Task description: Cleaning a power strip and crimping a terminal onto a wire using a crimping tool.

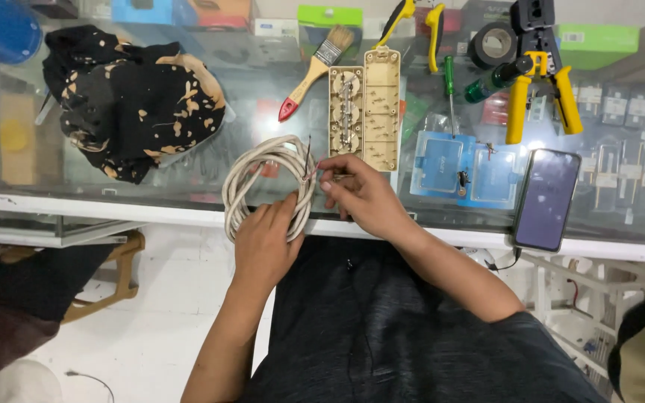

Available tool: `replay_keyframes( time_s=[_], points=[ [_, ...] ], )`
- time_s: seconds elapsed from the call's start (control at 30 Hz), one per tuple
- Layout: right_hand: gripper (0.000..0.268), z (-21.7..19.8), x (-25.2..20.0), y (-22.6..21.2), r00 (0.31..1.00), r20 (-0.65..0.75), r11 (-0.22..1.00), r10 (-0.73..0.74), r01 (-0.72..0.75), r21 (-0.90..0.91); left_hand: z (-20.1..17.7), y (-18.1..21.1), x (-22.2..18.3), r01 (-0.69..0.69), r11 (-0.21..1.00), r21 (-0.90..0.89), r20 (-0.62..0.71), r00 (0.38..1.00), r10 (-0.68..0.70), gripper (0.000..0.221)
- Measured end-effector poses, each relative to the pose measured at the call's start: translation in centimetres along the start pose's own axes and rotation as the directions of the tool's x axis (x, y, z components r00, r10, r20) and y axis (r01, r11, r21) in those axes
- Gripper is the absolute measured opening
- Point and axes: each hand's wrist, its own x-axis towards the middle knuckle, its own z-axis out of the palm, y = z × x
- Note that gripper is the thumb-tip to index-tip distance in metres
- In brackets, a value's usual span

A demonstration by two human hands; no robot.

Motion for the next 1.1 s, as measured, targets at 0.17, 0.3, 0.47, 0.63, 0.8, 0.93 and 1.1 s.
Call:
replay_keyframes(
  time_s=[0.17, 0.3, 0.47, 0.63, 0.8, 0.93, 1.1],
  points=[
    [0.029, 1.6, 0.8, 1.3, 0.994, -0.106, 0.997, 0.017, -0.009, 0.082, -0.4, -2.1, 0.0, -0.101, 0.994, -0.031, 0.039, 0.994, 0.103, 0.068],
    [0.024, 2.9, 1.8, 0.9, 0.977, -0.213, 0.998, -0.021, 0.035, 0.061, -0.6, -2.6, 1.2, -0.219, 0.976, -0.008, -0.13, 0.968, 0.216, 0.063],
    [0.03, 5.1, 1.4, 0.9, 0.952, -0.283, 0.987, -0.118, 0.081, -0.137, 0.3, -2.9, 1.2, -0.213, 0.977, -0.022, -0.173, 0.963, 0.206, 0.069],
    [0.02, 6.9, 1.1, 1.2, 0.849, -0.289, 0.85, -0.443, 0.294, -0.438, -2.3, -3.7, 2.4, -0.253, 0.919, -0.302, -0.224, 0.956, 0.189, 0.043],
    [0.054, 7.5, 0.8, 0.0, 0.883, -0.192, 0.894, -0.428, 0.384, -0.23, -4.2, -5.2, 2.5, -0.2, 0.793, -0.575, -0.216, 0.972, 0.089, 0.029],
    [0.048, 8.2, -0.2, 1.4, 0.959, -0.196, 0.978, -0.206, 0.21, -0.001, -6.6, -5.8, 2.8, -0.123, 0.577, -0.807, -0.185, 0.981, -0.049, 0.029],
    [0.073, 8.7, -0.4, 4.6, 0.984, -0.143, 0.991, -0.109, 0.118, 0.06, -6.6, -5.6, 3.3, -0.089, 0.52, -0.849, -0.109, 0.994, -0.009, 0.028]
  ],
)
